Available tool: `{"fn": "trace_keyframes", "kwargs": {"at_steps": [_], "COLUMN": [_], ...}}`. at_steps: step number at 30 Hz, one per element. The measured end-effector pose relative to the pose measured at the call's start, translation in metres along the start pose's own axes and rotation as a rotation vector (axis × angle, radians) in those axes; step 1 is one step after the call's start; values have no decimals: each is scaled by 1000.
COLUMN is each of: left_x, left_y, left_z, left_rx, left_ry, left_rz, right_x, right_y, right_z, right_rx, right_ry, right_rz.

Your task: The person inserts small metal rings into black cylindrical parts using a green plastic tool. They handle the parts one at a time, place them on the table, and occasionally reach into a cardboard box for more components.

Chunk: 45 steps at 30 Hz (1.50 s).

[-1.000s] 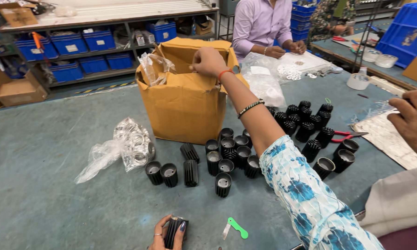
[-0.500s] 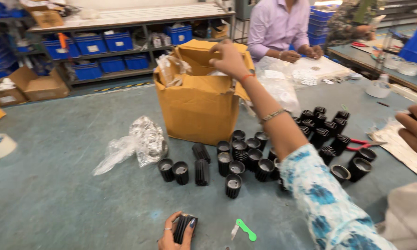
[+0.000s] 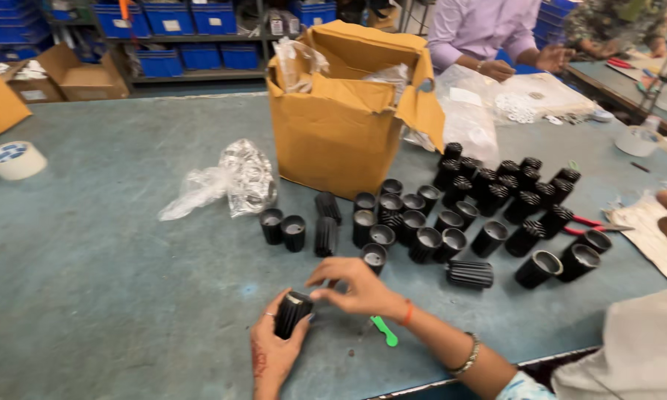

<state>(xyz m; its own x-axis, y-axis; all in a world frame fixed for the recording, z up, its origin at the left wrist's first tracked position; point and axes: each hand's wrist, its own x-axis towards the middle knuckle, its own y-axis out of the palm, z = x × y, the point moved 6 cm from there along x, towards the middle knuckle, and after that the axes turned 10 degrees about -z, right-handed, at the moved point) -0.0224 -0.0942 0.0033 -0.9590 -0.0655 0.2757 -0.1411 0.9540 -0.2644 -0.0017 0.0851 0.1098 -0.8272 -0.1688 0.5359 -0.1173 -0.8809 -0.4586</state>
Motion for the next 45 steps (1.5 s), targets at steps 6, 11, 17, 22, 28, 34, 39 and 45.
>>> {"fn": "trace_keyframes", "kwargs": {"at_steps": [6,11,17,22,28,34,39,45], "left_x": [-4,-7,-2,1,6,9,13,16], "left_y": [22,45,48,41,30,24,26,25], "left_z": [-12,-22,-26,-26,-23,-24,-19,-8], "left_rx": [5,33,18,2,7,78,119,84], "left_ry": [81,146,152,143,125,154,193,175], "left_rz": [1,62,92,96,101,101,80,50], "right_x": [-25,-34,-29,-27,-29,-22,-16,-14], "right_y": [-8,-20,-18,-7,7,16,8,8], "right_z": [-21,-53,-69,-81,-93,-94,-72,-50], "right_rx": [136,148,154,217,316,336,64,-32], "right_ry": [-44,62,148,213,296,361,157,-5], "right_rz": [22,43,23,73,66,-19,-157,-230]}}
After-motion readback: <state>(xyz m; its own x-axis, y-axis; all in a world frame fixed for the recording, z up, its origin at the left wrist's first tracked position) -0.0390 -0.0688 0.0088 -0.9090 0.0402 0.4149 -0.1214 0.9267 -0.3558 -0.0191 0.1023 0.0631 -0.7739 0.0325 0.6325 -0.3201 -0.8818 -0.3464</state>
